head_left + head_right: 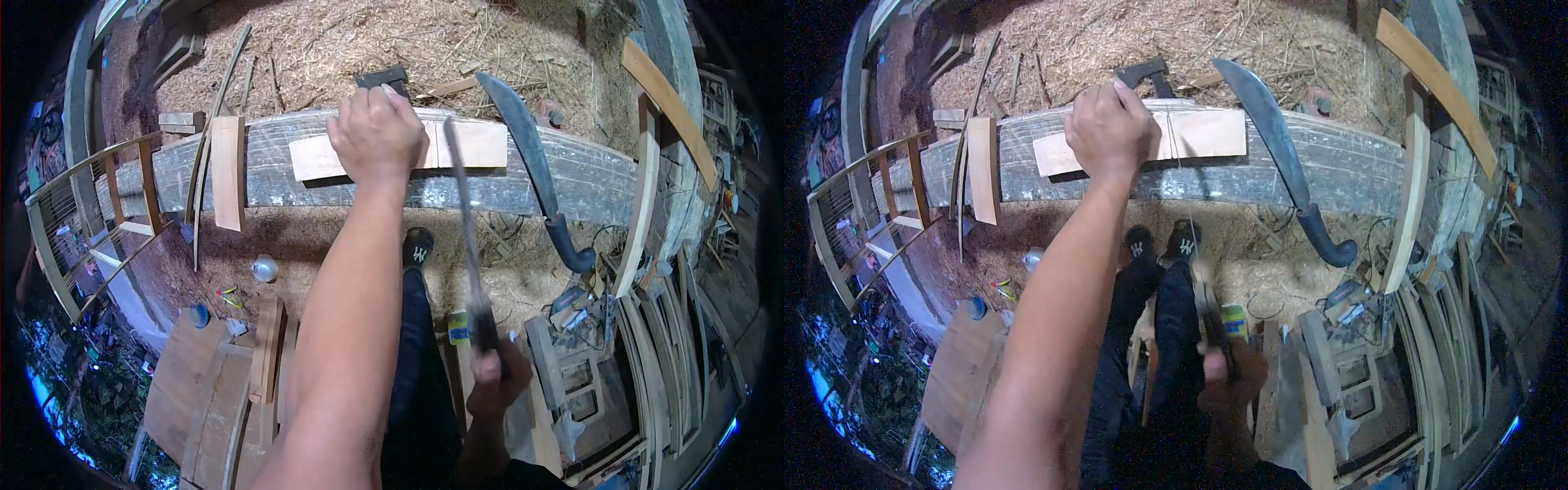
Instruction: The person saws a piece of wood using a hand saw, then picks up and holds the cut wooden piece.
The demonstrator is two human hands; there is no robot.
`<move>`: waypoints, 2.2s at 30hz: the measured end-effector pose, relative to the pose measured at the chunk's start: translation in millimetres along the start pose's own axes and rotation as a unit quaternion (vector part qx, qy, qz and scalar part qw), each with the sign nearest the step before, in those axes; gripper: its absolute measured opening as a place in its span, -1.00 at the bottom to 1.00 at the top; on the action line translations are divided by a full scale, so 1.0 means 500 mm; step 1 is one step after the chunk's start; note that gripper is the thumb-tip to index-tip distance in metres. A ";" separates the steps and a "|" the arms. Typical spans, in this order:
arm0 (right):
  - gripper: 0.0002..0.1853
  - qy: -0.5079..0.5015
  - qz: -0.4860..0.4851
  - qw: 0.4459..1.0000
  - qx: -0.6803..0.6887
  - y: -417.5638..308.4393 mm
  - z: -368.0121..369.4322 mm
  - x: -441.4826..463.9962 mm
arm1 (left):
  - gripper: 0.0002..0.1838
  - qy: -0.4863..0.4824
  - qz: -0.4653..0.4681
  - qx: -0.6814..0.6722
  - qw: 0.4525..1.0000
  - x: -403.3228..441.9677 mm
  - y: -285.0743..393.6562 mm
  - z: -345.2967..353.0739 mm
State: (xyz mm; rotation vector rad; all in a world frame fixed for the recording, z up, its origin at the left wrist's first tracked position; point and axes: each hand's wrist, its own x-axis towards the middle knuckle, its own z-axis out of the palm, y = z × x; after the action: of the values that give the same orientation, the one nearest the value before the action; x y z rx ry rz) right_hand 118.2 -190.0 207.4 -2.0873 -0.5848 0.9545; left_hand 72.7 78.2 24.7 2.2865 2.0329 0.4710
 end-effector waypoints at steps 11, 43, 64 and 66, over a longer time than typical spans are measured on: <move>-0.68 0.024 -0.009 0.991 0.130 0.139 0.101 0.118 | -0.69 -0.048 -0.009 -0.003 0.999 -0.005 0.002 -0.003; -0.65 0.018 0.015 0.992 0.127 0.218 0.175 0.066 | -0.70 -0.030 0.040 0.007 0.999 0.002 0.001 -0.009; -0.59 0.027 0.016 0.996 0.086 0.105 0.165 0.114 | -0.69 -0.032 0.016 -0.010 0.999 0.006 -0.001 -0.009; -0.59 0.044 0.018 0.995 0.085 0.086 0.172 0.114 | -0.69 -0.035 0.002 -0.002 0.999 0.007 -0.001 -0.004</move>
State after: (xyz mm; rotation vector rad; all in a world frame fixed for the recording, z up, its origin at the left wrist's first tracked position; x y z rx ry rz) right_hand 90.2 -140.6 111.2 -1.9816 -0.4084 0.8950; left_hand 72.1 81.2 27.1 2.2709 1.9936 0.3900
